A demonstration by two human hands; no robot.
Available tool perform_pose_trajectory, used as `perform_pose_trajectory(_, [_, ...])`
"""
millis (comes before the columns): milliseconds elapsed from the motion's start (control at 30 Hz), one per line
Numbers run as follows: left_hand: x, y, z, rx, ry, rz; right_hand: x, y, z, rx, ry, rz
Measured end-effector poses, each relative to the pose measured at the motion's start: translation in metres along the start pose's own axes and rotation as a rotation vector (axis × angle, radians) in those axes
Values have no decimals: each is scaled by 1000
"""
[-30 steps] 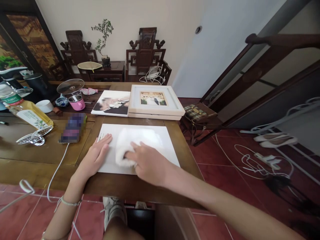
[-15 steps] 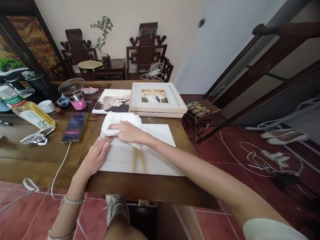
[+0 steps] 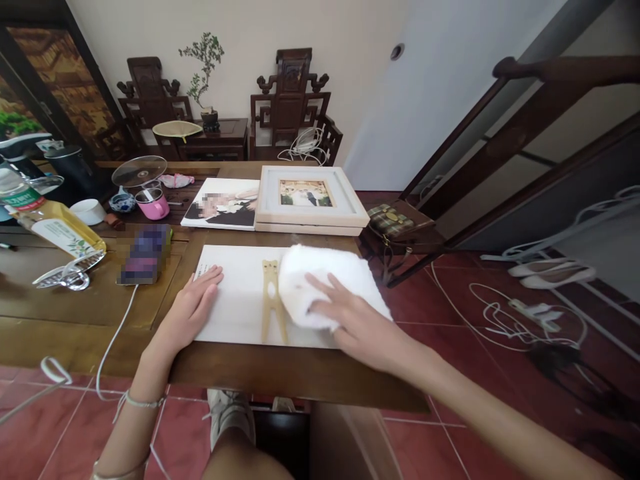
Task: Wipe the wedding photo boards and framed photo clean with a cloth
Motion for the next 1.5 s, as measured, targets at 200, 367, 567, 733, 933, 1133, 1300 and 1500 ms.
perform_pose_trajectory(200, [0,-1,-1,-16,-8,9,14,41,-41,185,-63,-232])
perform_pose_trajectory(367, [0,0,-2,-14,-2,5,14,4,1,76,-64,-154])
perform_pose_trajectory(567, [0,0,-1,3,15,6,10,-49,43,28,-72,31])
perform_pose_trajectory(733, [0,-1,-2,7,14,5,10,-24,27,13,-47,-6])
perform_pose_trajectory(933, [0,-1,-2,5,16,9,15,51,-15,31,-122,-258])
perform_pose_trajectory(1133, [0,-1,-1,12,20,9,18,42,0,1,-178,-284])
perform_pose_trajectory(1300, [0,-1,-1,10,23,13,12,-28,38,-9,-233,-45])
perform_pose_trajectory(1500, [0,-1,-2,26,25,7,2,-49,36,-59,-266,129])
Point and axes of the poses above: each hand's wrist, its own y-axis away from the middle knuckle, its own x-axis out of the back of the hand, z = x × y, the point moved 7 cm from there along -y, towards the middle knuckle, and after that the axes turned 7 degrees about y, right-handed, at the moved point
